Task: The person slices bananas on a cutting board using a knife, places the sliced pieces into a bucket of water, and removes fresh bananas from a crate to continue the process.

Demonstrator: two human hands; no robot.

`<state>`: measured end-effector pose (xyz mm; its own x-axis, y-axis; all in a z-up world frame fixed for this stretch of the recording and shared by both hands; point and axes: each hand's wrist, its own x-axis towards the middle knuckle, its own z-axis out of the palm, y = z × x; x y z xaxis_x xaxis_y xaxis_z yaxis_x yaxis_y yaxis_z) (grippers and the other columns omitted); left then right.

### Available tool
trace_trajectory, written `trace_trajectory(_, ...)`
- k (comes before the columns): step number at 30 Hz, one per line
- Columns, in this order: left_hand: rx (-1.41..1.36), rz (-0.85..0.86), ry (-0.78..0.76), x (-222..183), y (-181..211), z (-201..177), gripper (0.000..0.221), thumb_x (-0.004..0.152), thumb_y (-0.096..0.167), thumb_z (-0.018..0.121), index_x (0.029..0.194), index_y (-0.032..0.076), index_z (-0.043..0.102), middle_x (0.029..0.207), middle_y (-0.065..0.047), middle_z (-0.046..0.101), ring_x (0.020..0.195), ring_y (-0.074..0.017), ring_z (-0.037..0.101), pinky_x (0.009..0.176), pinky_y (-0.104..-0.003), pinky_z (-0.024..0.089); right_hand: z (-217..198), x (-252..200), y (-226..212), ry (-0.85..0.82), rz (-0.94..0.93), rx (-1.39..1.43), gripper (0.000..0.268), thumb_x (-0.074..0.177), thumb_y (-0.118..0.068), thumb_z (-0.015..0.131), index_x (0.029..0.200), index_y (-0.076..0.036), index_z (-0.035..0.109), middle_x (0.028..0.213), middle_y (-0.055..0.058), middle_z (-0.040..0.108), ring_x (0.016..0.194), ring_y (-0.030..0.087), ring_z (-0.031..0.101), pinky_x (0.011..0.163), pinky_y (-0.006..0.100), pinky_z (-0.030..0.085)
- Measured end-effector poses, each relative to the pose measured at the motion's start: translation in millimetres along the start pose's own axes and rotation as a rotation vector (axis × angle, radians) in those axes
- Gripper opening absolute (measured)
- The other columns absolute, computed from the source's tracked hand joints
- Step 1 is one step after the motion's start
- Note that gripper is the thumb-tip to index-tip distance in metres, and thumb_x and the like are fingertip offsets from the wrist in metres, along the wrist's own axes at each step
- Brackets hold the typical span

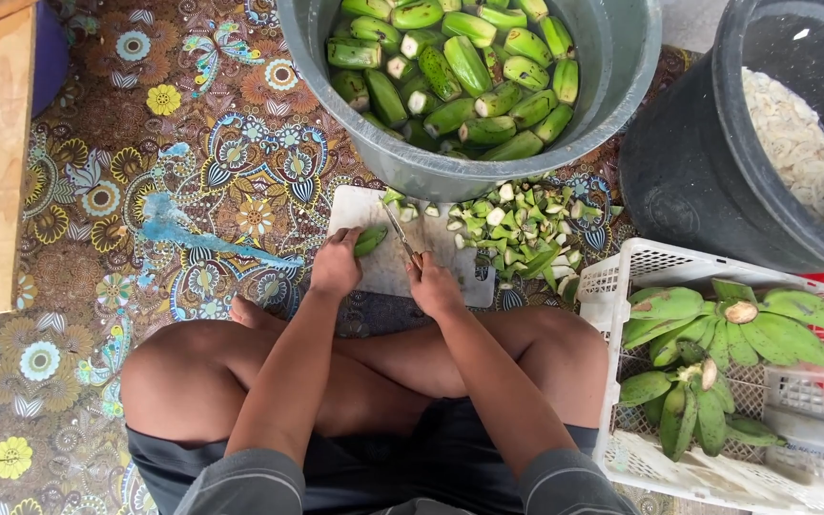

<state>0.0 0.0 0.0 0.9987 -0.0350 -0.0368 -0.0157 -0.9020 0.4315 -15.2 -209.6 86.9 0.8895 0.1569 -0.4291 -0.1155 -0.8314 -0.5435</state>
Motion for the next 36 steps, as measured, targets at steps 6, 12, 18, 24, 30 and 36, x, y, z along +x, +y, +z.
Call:
trace_trajectory(6, 0.089, 0.132, 0.173, 3.3, 18.1, -9.0, 0.042, 0.071, 0.024, 0.075, 0.11, 0.011, 0.069, 0.107, -0.005, 0.063, 0.102, -0.0273, 0.064, 0.088, -0.041, 0.052, 1.2, -9.2, -8.6, 0.028, -0.014, 0.031, 0.033, 0.096, -0.04, 0.04, 0.097, -0.008, 0.05, 0.083, 0.029, 0.066, 0.084, 0.048, 0.066, 0.07, 0.055, 0.053)
trace_trajectory(12, -0.026, 0.111, 0.193, 0.4, 12.9, -4.2, 0.041, 0.07, 0.02, 0.077, 0.109, 0.01, 0.07, 0.109, -0.005, 0.06, 0.096, -0.0297, 0.066, 0.079, -0.04, 0.058, 14.3, -2.0, -2.4, 0.041, -0.068, -0.021, 0.033, 0.096, -0.038, 0.042, 0.094, -0.006, 0.052, 0.079, 0.028, 0.066, 0.081, 0.046, 0.067, 0.068, 0.054, 0.055)
trace_trajectory(18, -0.016, 0.119, 0.234, 1.6, 7.5, 3.8, 0.044, 0.069, 0.021, 0.077, 0.111, 0.012, 0.069, 0.109, -0.003, 0.058, 0.098, -0.0264, 0.066, 0.082, -0.036, 0.057, 11.1, -4.4, -2.2, 0.016, -0.057, -0.033, 0.034, 0.096, -0.038, 0.041, 0.096, -0.006, 0.052, 0.08, 0.027, 0.067, 0.083, 0.045, 0.067, 0.071, 0.054, 0.055)
trace_trajectory(24, -0.029, 0.128, 0.23, 3.2, 5.6, 6.9, 0.044, 0.069, 0.022, 0.078, 0.112, 0.014, 0.069, 0.109, -0.002, 0.061, 0.099, -0.0241, 0.066, 0.082, -0.035, 0.057, 2.7, -14.2, -12.9, -0.005, -0.06, -0.085, 0.031, 0.097, -0.034, 0.037, 0.099, -0.007, 0.051, 0.081, 0.024, 0.067, 0.082, 0.041, 0.069, 0.069, 0.051, 0.057)
trace_trajectory(30, -0.066, 0.186, 0.281, 2.9, 1.0, 9.3, 0.042, 0.07, 0.019, 0.078, 0.111, 0.011, 0.07, 0.108, -0.005, 0.061, 0.099, -0.0276, 0.065, 0.082, -0.036, 0.056, 5.5, -12.3, -11.6, -0.039, -0.081, -0.103, 0.029, 0.098, -0.03, 0.037, 0.101, -0.004, 0.049, 0.077, 0.026, 0.065, 0.076, 0.043, 0.069, 0.06, 0.049, 0.058)
trace_trajectory(36, -0.097, 0.206, 0.284, 2.7, 4.0, 5.3, 0.04, 0.072, 0.018, 0.078, 0.11, 0.009, 0.07, 0.106, -0.006, 0.061, 0.097, -0.0295, 0.065, 0.08, -0.038, 0.057, -1.4, -13.4, -13.7, -0.04, -0.107, -0.047, 0.029, 0.098, -0.028, 0.04, 0.097, 0.0, 0.05, 0.075, 0.029, 0.064, 0.072, 0.045, 0.068, 0.053, 0.048, 0.057)
